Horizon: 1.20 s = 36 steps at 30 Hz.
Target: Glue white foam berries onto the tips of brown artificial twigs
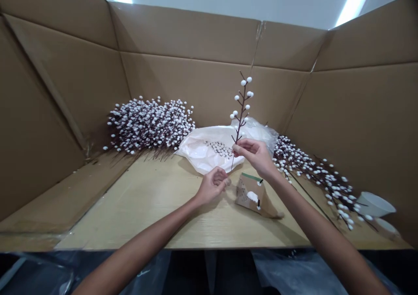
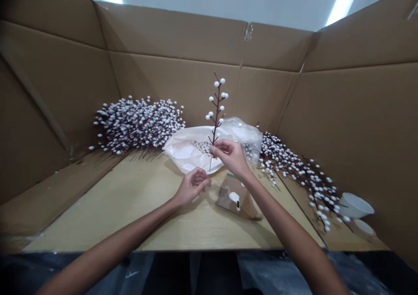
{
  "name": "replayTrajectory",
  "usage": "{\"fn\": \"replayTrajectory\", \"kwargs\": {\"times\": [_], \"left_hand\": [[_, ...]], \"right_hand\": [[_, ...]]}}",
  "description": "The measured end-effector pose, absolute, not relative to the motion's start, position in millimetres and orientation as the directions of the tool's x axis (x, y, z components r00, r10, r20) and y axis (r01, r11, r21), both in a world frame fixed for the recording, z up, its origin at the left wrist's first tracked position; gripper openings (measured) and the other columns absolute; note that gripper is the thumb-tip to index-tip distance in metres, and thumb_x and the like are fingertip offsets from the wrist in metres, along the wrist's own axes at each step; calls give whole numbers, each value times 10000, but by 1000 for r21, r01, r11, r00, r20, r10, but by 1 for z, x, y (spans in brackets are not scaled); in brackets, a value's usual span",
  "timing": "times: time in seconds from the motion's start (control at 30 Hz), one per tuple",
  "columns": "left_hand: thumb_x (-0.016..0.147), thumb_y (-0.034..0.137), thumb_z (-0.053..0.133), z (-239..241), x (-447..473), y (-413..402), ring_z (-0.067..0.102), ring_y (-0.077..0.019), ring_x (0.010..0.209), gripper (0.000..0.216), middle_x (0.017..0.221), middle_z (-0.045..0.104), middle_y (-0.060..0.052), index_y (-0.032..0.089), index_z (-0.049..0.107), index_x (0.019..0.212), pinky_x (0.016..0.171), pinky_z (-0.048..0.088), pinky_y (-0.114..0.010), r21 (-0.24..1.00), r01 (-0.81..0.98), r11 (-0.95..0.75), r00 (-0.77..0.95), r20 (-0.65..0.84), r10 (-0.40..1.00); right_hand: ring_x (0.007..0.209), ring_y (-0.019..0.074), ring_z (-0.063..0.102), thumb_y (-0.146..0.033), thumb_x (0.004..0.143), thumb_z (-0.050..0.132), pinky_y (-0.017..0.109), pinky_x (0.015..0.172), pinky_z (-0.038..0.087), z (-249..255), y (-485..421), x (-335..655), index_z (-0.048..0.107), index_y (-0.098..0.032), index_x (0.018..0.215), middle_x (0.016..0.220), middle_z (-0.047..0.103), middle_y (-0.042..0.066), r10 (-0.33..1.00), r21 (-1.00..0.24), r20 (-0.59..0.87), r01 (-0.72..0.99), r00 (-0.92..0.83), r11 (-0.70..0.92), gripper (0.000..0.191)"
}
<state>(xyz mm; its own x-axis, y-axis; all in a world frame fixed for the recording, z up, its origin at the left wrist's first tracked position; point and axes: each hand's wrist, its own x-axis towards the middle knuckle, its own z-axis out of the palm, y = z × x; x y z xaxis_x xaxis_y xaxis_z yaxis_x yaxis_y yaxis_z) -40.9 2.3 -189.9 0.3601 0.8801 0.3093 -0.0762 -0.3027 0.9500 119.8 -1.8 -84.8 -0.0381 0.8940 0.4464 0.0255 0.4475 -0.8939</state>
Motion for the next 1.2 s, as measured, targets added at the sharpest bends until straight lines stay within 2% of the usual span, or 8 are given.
{"fn": "replayTrajectory", "kwargs": {"times": [0.2,0.4,0.6,0.8,0.97,1.2], "left_hand": [[768,310,641,-195,-44,5,546,-118,639,200,713,547,-4,148,526,782,529,465,-208,942,-5,-334,349,315,882],[771,297,615,-192,-45,4,522,-117,628,184,698,534,-8,136,527,762,526,431,-209,938,70,-340,368,293,883],[760,293,619,-195,-46,6,520,-111,606,174,683,542,-1,136,543,743,554,416,-214,935,132,-329,363,263,894],[744,289,628,-197,-45,7,502,-104,564,175,654,538,3,136,543,731,540,391,-219,938,167,-303,350,231,908],[705,261,647,-192,-45,6,517,-111,603,159,695,568,-19,124,570,716,561,386,-219,939,200,-279,318,207,925],[730,293,646,-197,-48,13,512,-120,615,183,693,579,-29,121,585,724,566,393,-225,934,214,-285,310,212,927]], "right_hand": [[630,130,596,-362,650,775,292,632,497,-59,7,115,693,-145,758,701,655,26,846,-845,533,-51,-9,532,255],[644,121,591,-343,624,786,299,644,508,-48,15,106,689,-168,819,782,678,23,840,-815,540,-215,56,539,280],[625,112,586,-313,578,813,269,600,497,-45,19,100,686,-167,795,745,669,11,869,-795,492,-379,52,473,291],[661,134,601,-351,604,798,275,611,491,-44,22,100,667,-161,791,716,657,17,863,-801,504,-348,47,486,296],[642,129,596,-398,639,778,262,596,493,-50,26,100,649,-153,772,685,641,14,850,-809,526,-298,16,507,308],[627,125,597,-393,676,752,251,583,488,-53,26,98,645,-152,757,676,634,13,837,-798,547,-298,5,523,276]]}}
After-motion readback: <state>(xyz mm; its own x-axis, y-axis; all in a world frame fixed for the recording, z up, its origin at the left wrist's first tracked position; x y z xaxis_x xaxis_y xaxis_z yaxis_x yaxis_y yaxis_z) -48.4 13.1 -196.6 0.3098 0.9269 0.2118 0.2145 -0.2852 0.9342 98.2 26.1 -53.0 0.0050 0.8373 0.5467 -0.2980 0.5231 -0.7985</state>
